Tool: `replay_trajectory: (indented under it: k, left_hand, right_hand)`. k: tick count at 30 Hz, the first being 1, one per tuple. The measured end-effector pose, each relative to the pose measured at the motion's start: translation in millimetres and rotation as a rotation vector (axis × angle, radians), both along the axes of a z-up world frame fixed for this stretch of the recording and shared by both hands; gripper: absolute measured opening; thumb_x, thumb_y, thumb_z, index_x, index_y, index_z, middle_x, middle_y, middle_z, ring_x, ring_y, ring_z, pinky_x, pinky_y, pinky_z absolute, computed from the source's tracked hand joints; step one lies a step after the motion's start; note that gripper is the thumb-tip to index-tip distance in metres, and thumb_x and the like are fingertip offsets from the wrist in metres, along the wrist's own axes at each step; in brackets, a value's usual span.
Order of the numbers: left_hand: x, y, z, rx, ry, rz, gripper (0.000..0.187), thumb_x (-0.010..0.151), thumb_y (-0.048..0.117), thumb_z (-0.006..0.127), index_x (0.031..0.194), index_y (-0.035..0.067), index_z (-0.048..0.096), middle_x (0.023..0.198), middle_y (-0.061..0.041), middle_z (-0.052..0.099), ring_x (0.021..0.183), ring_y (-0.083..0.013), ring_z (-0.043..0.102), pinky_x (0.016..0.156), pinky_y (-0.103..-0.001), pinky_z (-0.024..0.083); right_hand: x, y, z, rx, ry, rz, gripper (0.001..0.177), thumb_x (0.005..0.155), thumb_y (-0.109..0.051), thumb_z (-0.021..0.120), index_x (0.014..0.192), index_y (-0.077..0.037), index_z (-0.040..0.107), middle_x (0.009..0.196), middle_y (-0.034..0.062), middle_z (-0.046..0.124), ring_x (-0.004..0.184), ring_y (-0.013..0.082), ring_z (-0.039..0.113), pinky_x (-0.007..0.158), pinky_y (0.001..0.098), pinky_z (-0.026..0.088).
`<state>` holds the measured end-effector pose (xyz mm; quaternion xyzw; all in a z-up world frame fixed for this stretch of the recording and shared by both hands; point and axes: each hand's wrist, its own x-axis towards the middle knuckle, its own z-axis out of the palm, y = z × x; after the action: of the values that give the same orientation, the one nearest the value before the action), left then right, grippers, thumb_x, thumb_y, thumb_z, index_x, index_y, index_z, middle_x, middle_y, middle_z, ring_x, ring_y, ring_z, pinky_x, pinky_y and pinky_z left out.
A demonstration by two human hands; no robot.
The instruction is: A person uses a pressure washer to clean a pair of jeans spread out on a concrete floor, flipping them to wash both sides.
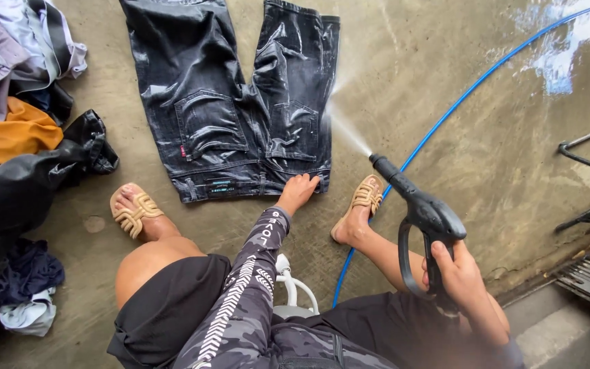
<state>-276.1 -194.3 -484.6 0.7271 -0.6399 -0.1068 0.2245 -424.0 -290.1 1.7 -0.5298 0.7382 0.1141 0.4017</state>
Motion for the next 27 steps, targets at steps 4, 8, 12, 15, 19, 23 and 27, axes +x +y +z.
replay_trajectory:
  k: [4,8,12,15,19,23,27]
  left_hand:
    - [-26.2,8.3,6.8,0.077,0.116,-0.064,0.016,0.084,0.009,0.064,0.098,0.015,0.061,0.074,-0.012,0.059,0.055,-0.0337,0.065,0.043,-0.047,0.051]
    - [-62.5,15.6,25.2,0.160,0.204,-0.152,0.019,0.089,0.009,0.060,0.107,0.012,0.056,0.081,-0.015,0.061,0.057,-0.0374,0.066,0.044,-0.050,0.052]
    - [-106.0,42.4,16.1,0.114,0.194,-0.159,0.021,0.085,0.011,0.064,0.105,0.014,0.058,0.079,-0.013,0.062,0.058,-0.0341,0.067,0.044,-0.046,0.053]
    - [-110.2,62.0,14.8,0.177,0.115,-0.133,0.045,0.092,0.019,0.056,0.137,0.026,0.060,0.087,-0.010,0.061,0.068,-0.0332,0.062,0.049,-0.045,0.052]
    - [-59.5,57.2,66.0,-0.037,0.060,-0.035,0.011,0.084,0.016,0.063,0.092,0.024,0.061,0.085,-0.001,0.056,0.077,-0.0251,0.057,0.062,-0.041,0.042]
    - [-41.7,64.3,74.2,-0.015,-0.003,0.077,0.006,0.089,0.020,0.055,0.087,0.016,0.060,0.089,-0.009,0.054,0.087,-0.0311,0.052,0.074,-0.045,0.040]
    - [-55.2,64.2,44.1,-0.012,0.022,0.079,0.004,0.090,0.018,0.064,0.091,0.014,0.064,0.096,-0.010,0.054,0.098,-0.0337,0.053,0.083,-0.048,0.041]
  right_hand:
    - [9.6,7.6,6.5,-0.099,-0.106,-0.066,0.023,0.110,-0.022,0.047,0.112,0.001,0.045,0.071,0.0223,0.064,0.049,0.0306,0.061,0.047,0.0432,0.054]
    - [-6.6,23.2,5.0,-0.076,-0.050,-0.034,0.028,0.110,-0.023,0.048,0.097,0.001,0.053,0.054,0.0225,0.062,0.043,0.0305,0.059,0.049,0.0412,0.051]
    - [3.9,25.5,-1.4,0.024,0.063,-0.012,0.024,0.108,-0.024,0.048,0.105,-0.001,0.049,0.062,0.0199,0.064,0.049,0.0303,0.061,0.055,0.0427,0.054]
    - [-8.2,31.2,-3.0,-0.105,-0.170,-0.065,0.028,0.111,-0.022,0.046,0.098,0.002,0.049,0.063,0.0202,0.061,0.048,0.0273,0.059,0.047,0.0399,0.052]
    - [-13.4,38.6,2.7,-0.098,-0.047,-0.036,0.029,0.111,-0.024,0.046,0.099,0.002,0.050,0.062,0.0212,0.063,0.046,0.0298,0.060,0.050,0.0408,0.052]
    - [3.8,47.9,-3.9,0.051,0.049,-0.143,0.021,0.109,-0.025,0.046,0.114,-0.005,0.047,0.067,0.0224,0.061,0.043,0.0294,0.055,0.039,0.0429,0.045]
    - [-4.8,53.4,-3.7,-0.083,-0.074,0.096,0.019,0.111,-0.021,0.046,0.102,-0.005,0.050,0.064,0.0202,0.070,0.051,0.0301,0.070,0.052,0.0443,0.060]
